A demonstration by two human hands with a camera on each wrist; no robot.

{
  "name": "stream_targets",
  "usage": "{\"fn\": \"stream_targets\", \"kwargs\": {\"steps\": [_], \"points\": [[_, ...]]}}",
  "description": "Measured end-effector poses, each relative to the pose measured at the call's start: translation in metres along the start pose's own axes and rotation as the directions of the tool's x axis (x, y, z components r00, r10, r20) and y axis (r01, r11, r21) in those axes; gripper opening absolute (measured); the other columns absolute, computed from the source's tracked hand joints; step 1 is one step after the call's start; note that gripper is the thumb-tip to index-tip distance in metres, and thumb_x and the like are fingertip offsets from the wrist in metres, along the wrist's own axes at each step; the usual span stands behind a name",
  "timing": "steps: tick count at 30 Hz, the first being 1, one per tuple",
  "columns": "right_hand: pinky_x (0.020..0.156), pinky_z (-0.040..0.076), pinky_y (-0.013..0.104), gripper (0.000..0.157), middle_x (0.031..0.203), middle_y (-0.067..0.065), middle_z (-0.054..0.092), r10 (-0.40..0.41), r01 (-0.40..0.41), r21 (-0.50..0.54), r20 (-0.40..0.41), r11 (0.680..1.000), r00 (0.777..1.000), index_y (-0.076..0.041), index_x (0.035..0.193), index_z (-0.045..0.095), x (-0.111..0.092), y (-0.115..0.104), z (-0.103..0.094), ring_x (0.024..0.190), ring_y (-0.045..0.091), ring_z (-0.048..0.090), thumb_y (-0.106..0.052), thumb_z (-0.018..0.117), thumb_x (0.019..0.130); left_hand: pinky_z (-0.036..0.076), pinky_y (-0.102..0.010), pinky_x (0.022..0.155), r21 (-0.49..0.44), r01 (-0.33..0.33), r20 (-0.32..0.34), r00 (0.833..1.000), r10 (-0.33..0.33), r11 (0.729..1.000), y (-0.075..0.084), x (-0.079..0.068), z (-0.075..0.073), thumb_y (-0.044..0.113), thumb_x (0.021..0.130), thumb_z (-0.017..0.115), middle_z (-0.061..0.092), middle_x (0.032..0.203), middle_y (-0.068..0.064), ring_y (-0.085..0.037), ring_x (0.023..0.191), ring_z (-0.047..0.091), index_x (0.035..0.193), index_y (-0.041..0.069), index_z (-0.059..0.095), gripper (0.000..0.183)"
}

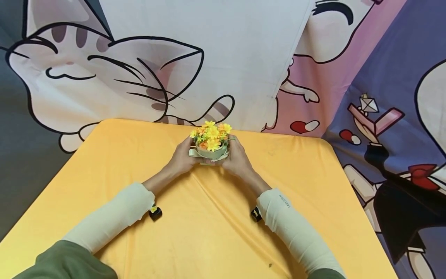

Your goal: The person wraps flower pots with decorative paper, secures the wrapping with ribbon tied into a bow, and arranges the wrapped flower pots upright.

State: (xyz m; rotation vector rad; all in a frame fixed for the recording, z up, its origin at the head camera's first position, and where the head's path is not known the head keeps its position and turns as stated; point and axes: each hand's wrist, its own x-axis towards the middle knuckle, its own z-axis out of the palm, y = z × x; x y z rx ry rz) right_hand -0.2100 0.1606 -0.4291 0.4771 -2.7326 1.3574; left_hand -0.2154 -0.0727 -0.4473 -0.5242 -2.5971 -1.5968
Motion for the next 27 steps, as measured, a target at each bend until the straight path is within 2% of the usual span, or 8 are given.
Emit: {"fn": "stream_targets", "kwargs": {"steps": [5,7,11,16,19,21,24,27], "points": [[0.130,0.046,0.059,0.100,0.156,0.019,0.062,0.049,-0.049,0.005,0.054,0.999,0.997,-0.006,0.161,0.049,0.007,0.007,-0.002,0.150,0.040,0.058,-0.013,0.104,0.077,0.052,-0.055,0.124,-0.045,0.052,0.047,0.998,-0.050,0.998,-0.002,0.005,0.002,0.025,0.083,0.104,0.063,0.158,-0.013,-0.037,0.148,0.062,0.163,0.014,0.050,0.096],[0.128,0.048,0.059,0.099,0.153,0.018,0.064,0.080,-0.080,0.007,0.071,0.997,0.994,-0.007,0.160,0.050,0.009,0.009,-0.002,0.148,0.040,0.060,-0.016,0.105,0.077,0.054,-0.055,0.122,-0.057,0.073,0.066,0.995,-0.069,0.996,-0.003,0.006,0.002,0.025,0.087,0.101,0.063,0.157,-0.012,-0.037,0.146,0.063,0.159,0.012,0.052,0.088],[0.126,0.049,0.060,0.098,0.150,0.018,0.067,0.101,-0.103,0.014,0.091,0.995,0.991,-0.007,0.159,0.053,0.011,0.011,-0.002,0.145,0.040,0.061,-0.021,0.105,0.078,0.051,-0.057,0.123,-0.055,0.098,0.078,0.993,-0.094,0.994,-0.006,0.007,0.002,0.028,0.091,0.098,0.063,0.157,-0.009,-0.035,0.146,0.062,0.156,0.014,0.054,0.080],[0.119,0.055,0.059,0.095,0.152,0.018,0.068,0.082,-0.083,0.009,0.095,0.996,0.992,-0.006,0.162,0.051,0.004,0.015,-0.003,0.141,0.039,0.066,-0.025,0.102,0.085,0.044,-0.061,0.130,-0.043,0.125,0.091,0.988,-0.121,0.991,-0.004,0.004,0.004,0.040,0.091,0.097,0.060,0.164,-0.008,-0.035,0.154,0.056,0.162,0.018,0.049,0.089],[0.113,0.060,0.057,0.090,0.151,0.021,0.068,0.135,-0.132,-0.034,0.102,0.991,0.986,-0.002,0.163,0.050,-0.010,0.014,-0.003,0.135,0.039,0.070,-0.031,0.097,0.092,0.045,-0.062,0.128,0.001,0.175,0.089,0.981,-0.175,0.985,0.001,-0.007,0.008,0.050,0.092,0.094,0.057,0.164,-0.015,-0.038,0.154,0.055,0.170,0.017,0.038,0.102],[0.107,0.064,0.051,0.084,0.145,0.022,0.072,0.192,-0.184,-0.079,0.104,0.980,0.976,0.000,0.161,0.051,-0.022,0.010,-0.003,0.128,0.037,0.074,-0.033,0.093,0.096,0.051,-0.060,0.121,0.041,0.227,0.065,0.971,-0.229,0.973,0.007,-0.017,0.009,0.054,0.093,0.092,0.058,0.158,-0.018,-0.038,0.146,0.060,0.171,0.016,0.034,0.105],[0.083,0.066,0.041,0.056,0.118,0.020,0.082,0.260,-0.247,-0.098,0.142,0.964,0.955,0.002,0.141,0.065,-0.040,0.003,-0.004,0.099,0.030,0.080,-0.028,0.089,0.100,0.060,-0.047,0.097,0.054,0.323,0.039,0.945,-0.326,0.945,0.016,-0.035,0.008,0.049,0.096,0.091,0.065,0.137,-0.015,-0.031,0.119,0.070,0.164,0.014,0.040,0.092],[0.066,0.059,0.032,0.023,0.088,0.009,0.081,0.288,-0.284,-0.050,0.227,0.958,0.930,-0.002,0.109,0.075,-0.055,-0.004,-0.002,0.075,0.019,0.074,-0.022,0.085,0.102,0.062,-0.035,0.078,-0.129,0.422,0.123,0.905,-0.408,0.897,0.022,-0.052,0.008,0.028,0.103,0.086,0.073,0.114,-0.014,-0.022,0.091,0.073,0.147,0.006,0.049,0.061]]}}
